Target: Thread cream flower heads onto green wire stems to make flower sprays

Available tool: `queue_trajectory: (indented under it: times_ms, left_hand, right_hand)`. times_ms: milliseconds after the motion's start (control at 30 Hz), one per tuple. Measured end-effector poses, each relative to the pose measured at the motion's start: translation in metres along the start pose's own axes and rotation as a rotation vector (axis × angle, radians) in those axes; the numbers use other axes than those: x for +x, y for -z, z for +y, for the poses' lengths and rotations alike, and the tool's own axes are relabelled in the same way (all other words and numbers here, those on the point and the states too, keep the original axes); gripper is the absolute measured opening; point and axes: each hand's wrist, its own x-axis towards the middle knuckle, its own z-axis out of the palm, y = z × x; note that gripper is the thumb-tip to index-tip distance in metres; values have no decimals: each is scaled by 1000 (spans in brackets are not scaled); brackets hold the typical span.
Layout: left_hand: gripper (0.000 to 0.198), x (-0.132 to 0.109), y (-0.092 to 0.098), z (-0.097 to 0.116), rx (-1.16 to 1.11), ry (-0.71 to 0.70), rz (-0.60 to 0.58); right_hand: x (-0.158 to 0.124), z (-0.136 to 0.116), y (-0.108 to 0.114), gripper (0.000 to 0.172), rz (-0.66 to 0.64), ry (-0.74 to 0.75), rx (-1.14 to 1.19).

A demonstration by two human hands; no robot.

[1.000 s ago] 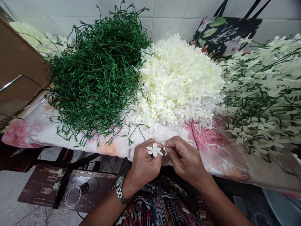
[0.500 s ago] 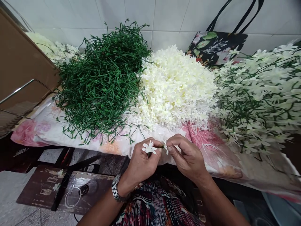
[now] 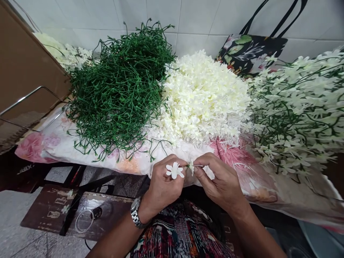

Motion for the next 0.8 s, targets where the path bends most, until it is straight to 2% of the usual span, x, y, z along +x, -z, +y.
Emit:
queue_trajectory:
  times_ms: [167,600,800]
  left_hand:
    - [18,3,-3,-7,0,-68,-12]
    - [17,2,-14,-14,-100,138,51]
    - [16,2,-15,-17,-123,164,92]
  right_hand:
    - [0,0,-4,11,19,7,-30]
    - [-4,12,-16,12,22,-20,0]
    - [-1,10,-19,15,5,18,14]
